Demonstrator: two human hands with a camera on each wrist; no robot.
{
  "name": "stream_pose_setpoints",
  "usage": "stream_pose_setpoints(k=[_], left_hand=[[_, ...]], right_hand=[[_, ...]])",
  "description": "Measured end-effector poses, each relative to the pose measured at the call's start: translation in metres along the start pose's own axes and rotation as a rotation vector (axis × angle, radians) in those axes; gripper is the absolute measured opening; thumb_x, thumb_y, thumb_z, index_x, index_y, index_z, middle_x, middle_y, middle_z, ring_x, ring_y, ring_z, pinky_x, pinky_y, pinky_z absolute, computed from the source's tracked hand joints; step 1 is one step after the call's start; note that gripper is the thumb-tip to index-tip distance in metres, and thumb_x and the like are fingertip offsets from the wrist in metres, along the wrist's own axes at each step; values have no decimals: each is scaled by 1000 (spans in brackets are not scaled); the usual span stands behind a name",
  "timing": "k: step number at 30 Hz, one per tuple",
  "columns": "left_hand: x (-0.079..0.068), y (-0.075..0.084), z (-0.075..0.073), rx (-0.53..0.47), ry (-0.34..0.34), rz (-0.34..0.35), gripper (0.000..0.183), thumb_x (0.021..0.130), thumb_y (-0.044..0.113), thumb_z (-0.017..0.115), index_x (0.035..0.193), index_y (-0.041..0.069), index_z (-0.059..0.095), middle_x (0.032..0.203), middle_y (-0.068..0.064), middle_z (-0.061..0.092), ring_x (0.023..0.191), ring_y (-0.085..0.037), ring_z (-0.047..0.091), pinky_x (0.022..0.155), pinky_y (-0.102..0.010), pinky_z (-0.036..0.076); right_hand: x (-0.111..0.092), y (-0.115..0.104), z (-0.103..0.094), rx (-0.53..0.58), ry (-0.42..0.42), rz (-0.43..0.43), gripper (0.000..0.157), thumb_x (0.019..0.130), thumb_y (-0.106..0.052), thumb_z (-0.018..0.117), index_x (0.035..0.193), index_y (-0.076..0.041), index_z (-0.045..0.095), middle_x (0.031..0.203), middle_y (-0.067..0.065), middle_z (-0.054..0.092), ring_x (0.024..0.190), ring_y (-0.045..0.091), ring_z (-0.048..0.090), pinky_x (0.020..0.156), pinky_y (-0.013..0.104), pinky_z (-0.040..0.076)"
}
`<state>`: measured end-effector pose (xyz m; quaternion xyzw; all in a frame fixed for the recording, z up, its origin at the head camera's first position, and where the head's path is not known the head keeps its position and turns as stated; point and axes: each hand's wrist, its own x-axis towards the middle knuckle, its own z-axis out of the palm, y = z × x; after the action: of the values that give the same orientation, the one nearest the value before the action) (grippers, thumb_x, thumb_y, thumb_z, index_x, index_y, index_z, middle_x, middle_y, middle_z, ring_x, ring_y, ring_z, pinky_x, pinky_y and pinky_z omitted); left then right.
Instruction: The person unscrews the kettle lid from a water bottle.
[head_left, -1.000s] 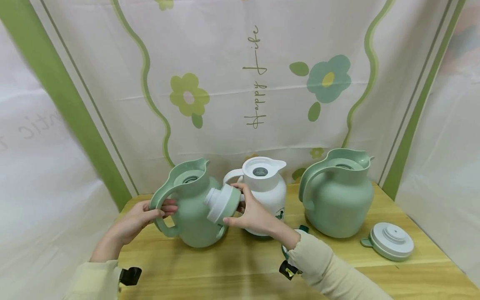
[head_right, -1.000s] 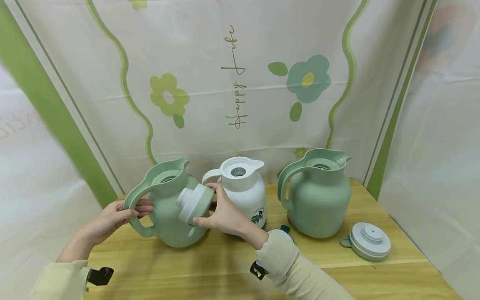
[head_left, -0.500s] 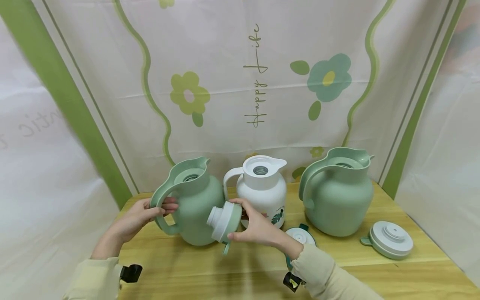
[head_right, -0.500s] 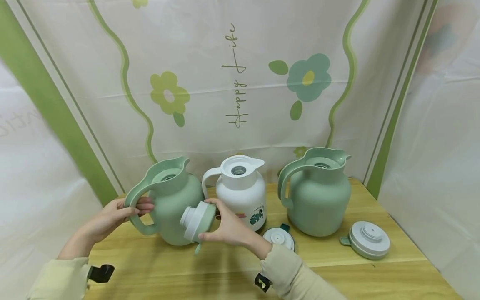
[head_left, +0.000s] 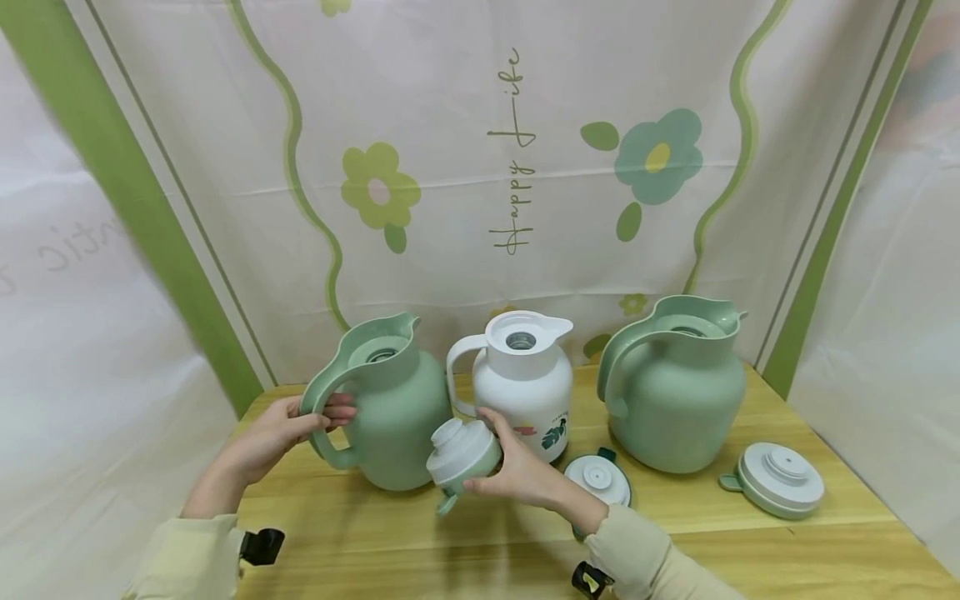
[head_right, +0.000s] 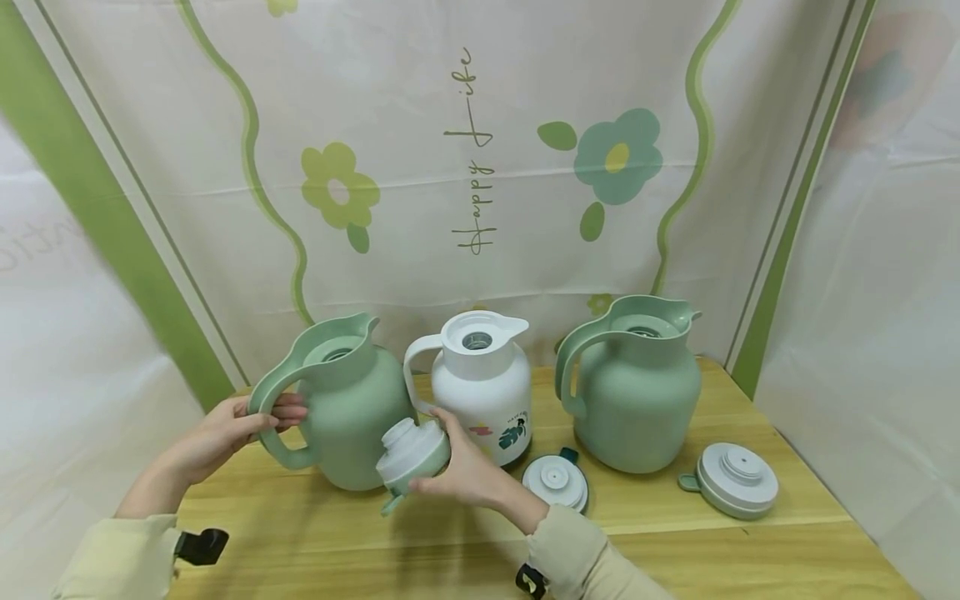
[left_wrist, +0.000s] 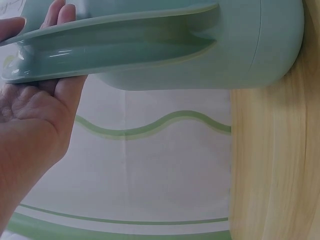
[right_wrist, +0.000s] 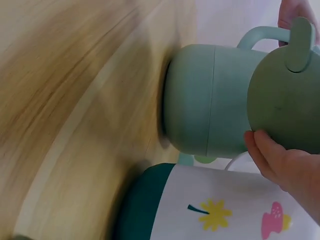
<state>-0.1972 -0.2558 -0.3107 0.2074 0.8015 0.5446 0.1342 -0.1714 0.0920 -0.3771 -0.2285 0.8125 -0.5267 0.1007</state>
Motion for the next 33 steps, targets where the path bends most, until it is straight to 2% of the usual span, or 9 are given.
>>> stream_pose_setpoints(k=[6,12,21,30,33], left_hand=[[-1,0,0,2,3,4,44,95,6,47,131,-18,44,112,17,68,107,1,63,91,-12,44],[0,1,0,3,2,12,44,95,7,47,131,-18,44,113,17,68,108,1,63,90,-12,44],[-1,0,0,5,2,9,45,95,8,48,132,-18,43,112,18,68,107,2,62,90,-13,44],[-1,1,0,11,1,15,44,95,8,47,131,-18,44,112,17,68,107,2,62,91,-12,44],[0,1,0,8,0,14,44,95,8,47,131,-18,43,112,17,68,107,2,62,91,-12,44]], right_hand=[[0,9,3,-61,-4,-30,89,73,-27,77,143,-3,28,135,18,44,115,28,49,93,40,43],[-2,16,9,-100,-3,-48,88,70,-27,79,138,-3,29,130,18,46,112,25,51,91,35,45],[-5,28,14,-162,-21,-23,89,66,-32,81,138,-8,32,128,13,50,113,24,51,92,35,44],[-4,41,23,-234,-30,-45,101,67,-32,82,145,2,29,137,16,47,123,29,49,100,41,44],[-3,43,24,-262,-20,-60,99,65,-31,83,143,4,32,136,16,48,121,30,50,101,41,45]])
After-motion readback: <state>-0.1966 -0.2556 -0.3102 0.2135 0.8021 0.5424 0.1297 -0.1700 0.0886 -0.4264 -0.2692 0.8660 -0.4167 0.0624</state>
